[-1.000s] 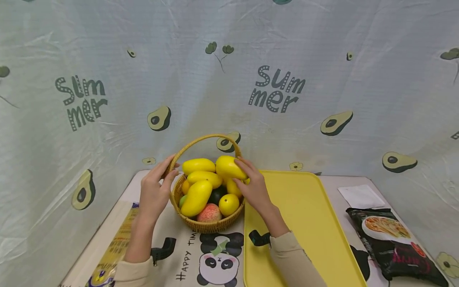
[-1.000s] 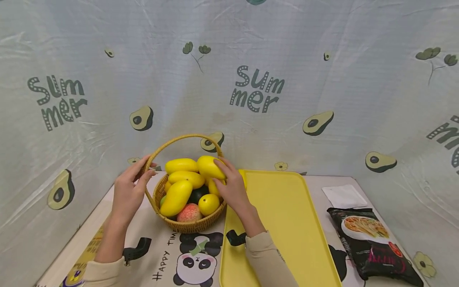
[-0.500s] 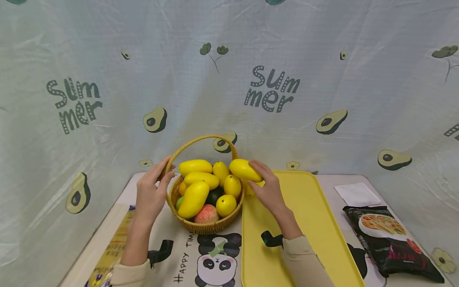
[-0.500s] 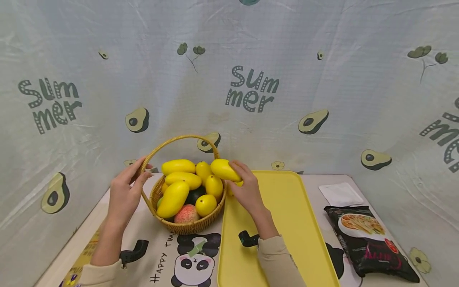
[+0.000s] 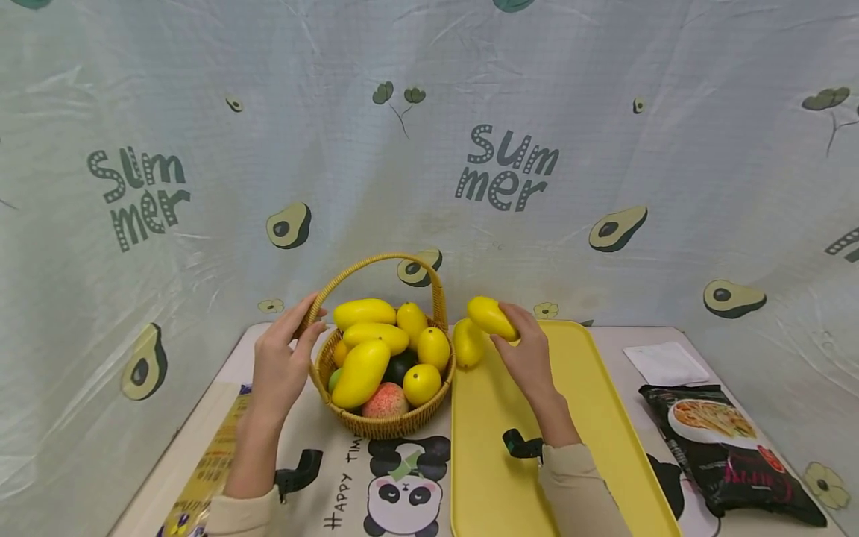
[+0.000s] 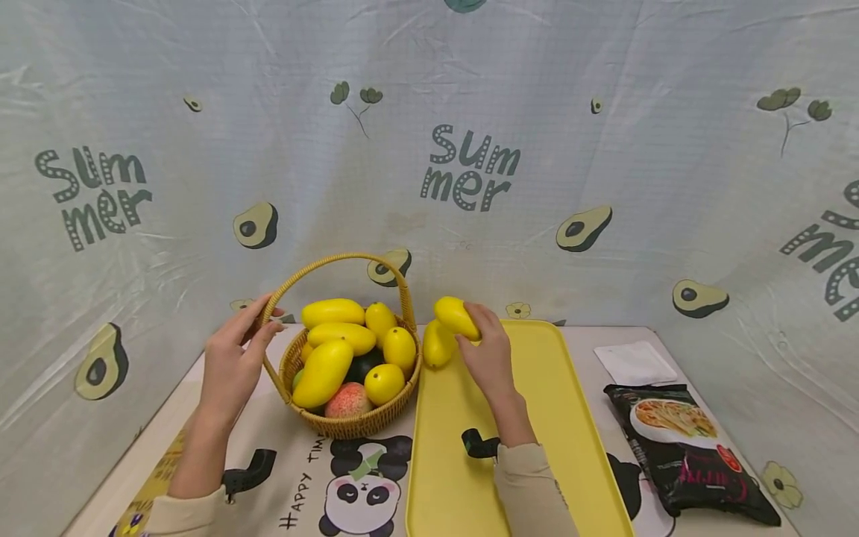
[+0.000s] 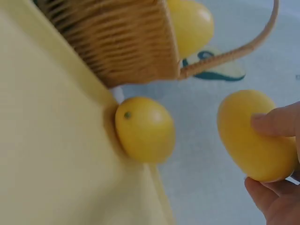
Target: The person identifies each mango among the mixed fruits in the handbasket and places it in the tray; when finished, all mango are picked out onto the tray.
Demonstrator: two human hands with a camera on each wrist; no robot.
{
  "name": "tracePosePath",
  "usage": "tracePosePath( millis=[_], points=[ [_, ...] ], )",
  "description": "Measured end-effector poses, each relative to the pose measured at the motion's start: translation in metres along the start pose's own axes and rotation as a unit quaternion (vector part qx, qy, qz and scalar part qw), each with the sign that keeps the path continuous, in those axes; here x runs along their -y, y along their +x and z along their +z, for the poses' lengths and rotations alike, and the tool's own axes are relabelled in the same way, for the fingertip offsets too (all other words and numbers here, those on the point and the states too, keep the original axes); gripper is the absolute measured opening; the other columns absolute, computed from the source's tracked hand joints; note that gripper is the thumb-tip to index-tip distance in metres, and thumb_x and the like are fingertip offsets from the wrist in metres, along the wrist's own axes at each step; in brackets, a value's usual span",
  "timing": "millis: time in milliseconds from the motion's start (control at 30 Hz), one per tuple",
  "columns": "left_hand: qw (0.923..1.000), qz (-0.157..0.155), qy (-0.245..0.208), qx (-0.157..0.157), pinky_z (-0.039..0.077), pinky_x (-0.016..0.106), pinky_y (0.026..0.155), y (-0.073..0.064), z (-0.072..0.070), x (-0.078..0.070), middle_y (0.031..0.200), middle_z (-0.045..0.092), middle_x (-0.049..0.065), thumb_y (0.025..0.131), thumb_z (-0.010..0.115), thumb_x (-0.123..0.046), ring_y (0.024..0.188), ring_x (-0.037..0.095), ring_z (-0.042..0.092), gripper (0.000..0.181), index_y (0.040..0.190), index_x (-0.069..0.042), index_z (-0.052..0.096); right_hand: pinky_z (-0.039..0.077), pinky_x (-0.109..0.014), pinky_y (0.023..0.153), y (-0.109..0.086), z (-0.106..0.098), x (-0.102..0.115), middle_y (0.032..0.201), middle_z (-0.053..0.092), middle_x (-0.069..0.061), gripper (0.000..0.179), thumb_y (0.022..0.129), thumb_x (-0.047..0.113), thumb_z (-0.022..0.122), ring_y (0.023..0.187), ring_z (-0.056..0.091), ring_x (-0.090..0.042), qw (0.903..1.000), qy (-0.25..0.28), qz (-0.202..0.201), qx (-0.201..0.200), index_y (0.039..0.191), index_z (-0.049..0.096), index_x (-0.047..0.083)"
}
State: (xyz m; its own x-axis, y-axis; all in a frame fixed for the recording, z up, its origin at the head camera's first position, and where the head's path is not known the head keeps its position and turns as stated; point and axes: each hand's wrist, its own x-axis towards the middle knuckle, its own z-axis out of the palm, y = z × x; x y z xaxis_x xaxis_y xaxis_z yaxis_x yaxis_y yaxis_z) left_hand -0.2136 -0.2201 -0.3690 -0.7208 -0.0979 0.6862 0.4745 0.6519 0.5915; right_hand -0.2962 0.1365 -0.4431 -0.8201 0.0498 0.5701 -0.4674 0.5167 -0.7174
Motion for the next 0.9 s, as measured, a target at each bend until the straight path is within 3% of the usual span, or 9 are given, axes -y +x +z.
tracePosePath(
  millis=[233, 567, 900],
  points=[
    [0.9998, -0.008, 0.016, -0.006, 0.042, 0.000, 0.081, 0.000, 0.001, 0.000, 0.114, 0.071, 0.008, 0.095, 0.064, -0.008, 0.094, 0.005, 0.058, 0.049, 0.142, -0.020, 0.056, 0.042, -0.053, 0.109, -0.004, -0.001, -0.024, 0.139, 0.055, -0.015, 0.054, 0.086, 0.004, 0.074, 0.129, 0.052, -0.037, 0.9946, -0.089, 0.046, 0.029, 0.138, 0.059, 0.010],
    [0.9997, -0.007, 0.021, -0.007, 0.040, -0.001, 0.082, -0.001, 0.002, 0.001, 0.115, 0.071, 0.008, 0.096, 0.064, -0.009, 0.096, 0.011, 0.059, 0.049, 0.143, -0.020, 0.056, 0.045, -0.057, 0.105, -0.014, 0.003, -0.036, 0.139, 0.053, -0.024, 0.051, 0.088, 0.005, 0.071, 0.125, 0.052, -0.045, 0.9747, -0.199, 0.081, 0.061, 0.137, 0.058, 0.006],
    [0.9998, -0.001, 0.019, -0.007, 0.040, 0.000, 0.081, 0.000, 0.003, 0.002, 0.114, 0.070, 0.009, 0.096, 0.064, -0.008, 0.095, 0.011, 0.059, 0.049, 0.142, -0.020, 0.056, 0.043, -0.059, 0.106, -0.017, 0.008, -0.031, 0.147, 0.044, -0.026, 0.052, 0.092, 0.014, 0.066, 0.130, 0.048, -0.046, 0.9590, -0.232, 0.092, 0.134, 0.142, 0.054, 0.006]
  ],
)
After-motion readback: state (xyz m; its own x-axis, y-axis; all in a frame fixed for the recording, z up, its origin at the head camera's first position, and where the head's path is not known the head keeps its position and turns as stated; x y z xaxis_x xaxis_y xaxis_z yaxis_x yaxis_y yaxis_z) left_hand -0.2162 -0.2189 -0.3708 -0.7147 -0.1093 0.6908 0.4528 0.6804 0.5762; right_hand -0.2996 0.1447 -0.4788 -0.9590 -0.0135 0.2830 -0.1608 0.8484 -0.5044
